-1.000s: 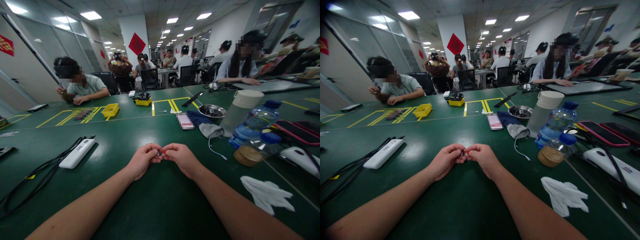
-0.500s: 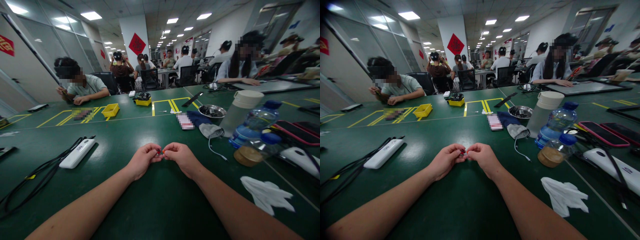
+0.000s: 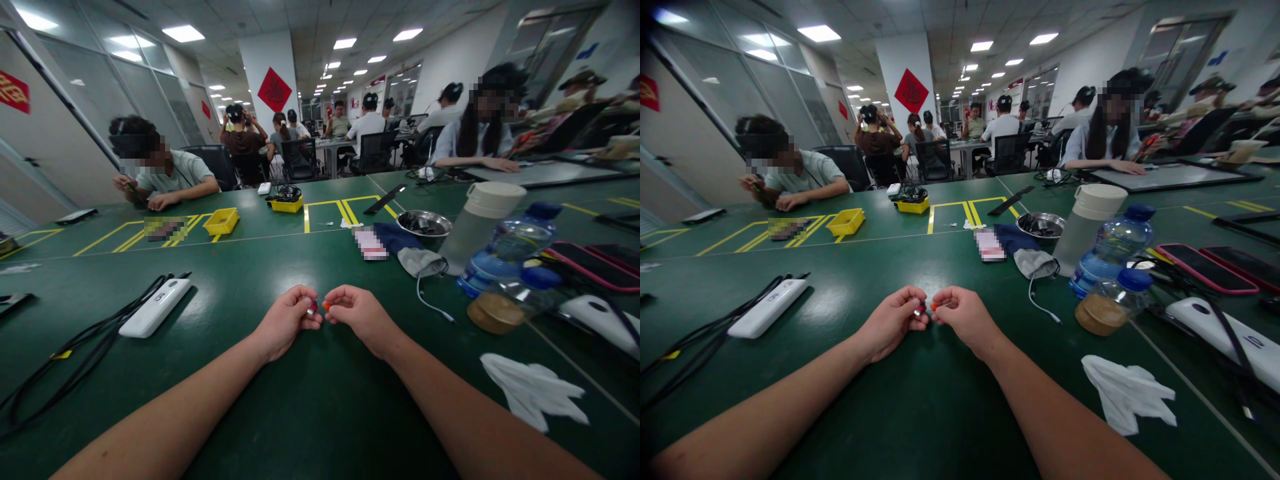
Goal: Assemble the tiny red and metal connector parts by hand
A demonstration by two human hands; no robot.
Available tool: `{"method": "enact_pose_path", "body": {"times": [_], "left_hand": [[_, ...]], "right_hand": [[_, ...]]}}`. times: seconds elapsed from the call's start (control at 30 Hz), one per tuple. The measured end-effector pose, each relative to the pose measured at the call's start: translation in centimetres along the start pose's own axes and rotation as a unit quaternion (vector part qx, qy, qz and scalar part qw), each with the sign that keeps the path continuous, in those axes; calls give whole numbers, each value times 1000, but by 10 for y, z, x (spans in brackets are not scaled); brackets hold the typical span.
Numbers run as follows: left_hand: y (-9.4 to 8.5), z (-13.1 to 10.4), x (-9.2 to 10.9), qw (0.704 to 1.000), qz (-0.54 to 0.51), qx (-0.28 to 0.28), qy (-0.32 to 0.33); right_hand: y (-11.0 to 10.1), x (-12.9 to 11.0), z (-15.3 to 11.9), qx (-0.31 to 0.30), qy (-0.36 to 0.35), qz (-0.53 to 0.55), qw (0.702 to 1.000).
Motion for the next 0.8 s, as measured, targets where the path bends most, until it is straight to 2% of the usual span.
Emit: {"method": "enact_pose_path", "body": {"times": [0.13, 0.3, 0.5, 0.63, 0.73, 0.8], "left_hand": [[-1, 0, 1, 1000, -10, -14, 2], [-6, 1, 2, 998, -53, -33, -7], [-6, 0, 0, 997, -61, -56, -3], [-3, -1, -1, 998, -46, -45, -1], [-2, -1, 0, 999, -44, -10, 9], [-2, -1, 0, 999, -39, 13, 16]], "right_hand": [[0, 2, 1, -11, -24, -33, 999], [1, -1, 0, -38, -43, -20, 998], [2, -2, -2, -22, -47, -26, 998], [0, -1, 0, 2, -37, -43, 998], [-2, -2, 1, 44, -58, -129, 989], [-3, -3, 0, 76, -102, -240, 962]]}}
Point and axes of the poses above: each hand's wrist, its own z-axis towards the middle knuckle, its own y-axis out of the palm, x = y × z, the point moved 1 cm from there along z, towards the middle knuckle, and after that the axes turned 12 degrees about y, right-handed, at the moved point
